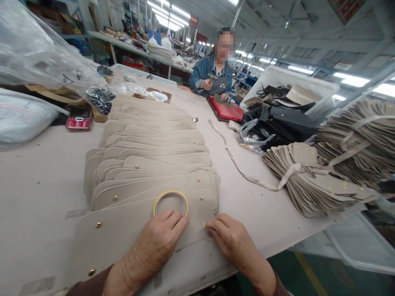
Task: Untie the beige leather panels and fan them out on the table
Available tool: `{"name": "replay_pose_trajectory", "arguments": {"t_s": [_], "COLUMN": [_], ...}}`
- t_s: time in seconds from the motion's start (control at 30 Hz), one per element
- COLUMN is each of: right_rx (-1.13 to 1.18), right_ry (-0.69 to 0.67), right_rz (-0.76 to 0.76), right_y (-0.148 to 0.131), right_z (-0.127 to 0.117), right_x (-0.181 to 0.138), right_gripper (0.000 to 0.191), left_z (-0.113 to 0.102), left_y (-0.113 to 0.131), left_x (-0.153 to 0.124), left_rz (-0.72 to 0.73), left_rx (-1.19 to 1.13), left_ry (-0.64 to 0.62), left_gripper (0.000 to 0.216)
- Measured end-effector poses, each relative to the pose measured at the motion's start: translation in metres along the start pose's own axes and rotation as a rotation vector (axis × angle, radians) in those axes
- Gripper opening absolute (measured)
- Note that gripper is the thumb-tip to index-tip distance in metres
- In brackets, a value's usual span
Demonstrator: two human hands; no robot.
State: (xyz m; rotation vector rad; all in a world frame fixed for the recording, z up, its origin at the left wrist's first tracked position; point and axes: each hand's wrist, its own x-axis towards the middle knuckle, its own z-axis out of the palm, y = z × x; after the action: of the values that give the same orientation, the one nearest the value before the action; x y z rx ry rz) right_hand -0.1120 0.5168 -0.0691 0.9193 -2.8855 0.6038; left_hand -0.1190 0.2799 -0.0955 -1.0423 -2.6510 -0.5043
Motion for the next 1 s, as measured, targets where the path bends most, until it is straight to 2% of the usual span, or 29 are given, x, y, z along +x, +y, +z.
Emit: {"name": "replay_pose_trajectory", "arguments": {"t_s": [0.07,0.17,0.27,0.37,0.43,0.5,0.57,0.63,0.73,0.87,1.0], "right_rx": [-0.081,-0.073,-0.006,0.048,0.113,0.2,0.291,0.385,0.454,0.349,0.296], "right_ry": [-0.029,-0.067,-0.11,-0.167,-0.236,-0.267,-0.163,0.036,0.228,0.268,0.258], "right_rz": [-0.035,-0.005,0.044,0.105,0.131,0.145,0.162,0.16,0.047,-0.118,-0.155], "right_y": [0.002,0.005,0.004,-0.001,-0.006,-0.012,-0.018,-0.024,-0.032,-0.039,-0.041], "right_z": [0.005,0.009,0.005,-0.005,-0.012,-0.017,-0.019,-0.018,-0.013,-0.006,0.0], "right_x": [0.006,0.014,0.019,0.016,0.011,0.005,0.0,0.0,0.002,0.007,0.009], "right_gripper": [0.022,0.019,0.013,0.011,0.013,0.014,0.014,0.014,0.018,0.022,0.017], "left_z": [0.0,-0.001,-0.004,-0.009,-0.013,-0.016,-0.018,-0.018,-0.015,-0.014,-0.013], "left_y": [0.0,-0.001,-0.001,0.0,0.004,0.009,0.015,0.021,0.027,0.031,0.033], "left_x": [0.0,0.001,0.002,0.003,0.001,-0.001,-0.003,-0.004,-0.004,-0.004,-0.005], "left_rz": [0.002,0.008,0.03,0.066,0.081,0.069,0.008,-0.073,-0.111,-0.042,-0.015], "left_rx": [-0.01,-0.034,-0.06,-0.142,-0.252,-0.352,-0.419,-0.457,-0.453,-0.346,-0.249], "left_ry": [0.002,0.031,0.155,0.294,0.342,0.34,0.291,0.243,0.231,0.275,0.296], "left_gripper": [0.012,0.017,0.028,0.029,0.027,0.03,0.038,0.042,0.038,0.034,0.029]}}
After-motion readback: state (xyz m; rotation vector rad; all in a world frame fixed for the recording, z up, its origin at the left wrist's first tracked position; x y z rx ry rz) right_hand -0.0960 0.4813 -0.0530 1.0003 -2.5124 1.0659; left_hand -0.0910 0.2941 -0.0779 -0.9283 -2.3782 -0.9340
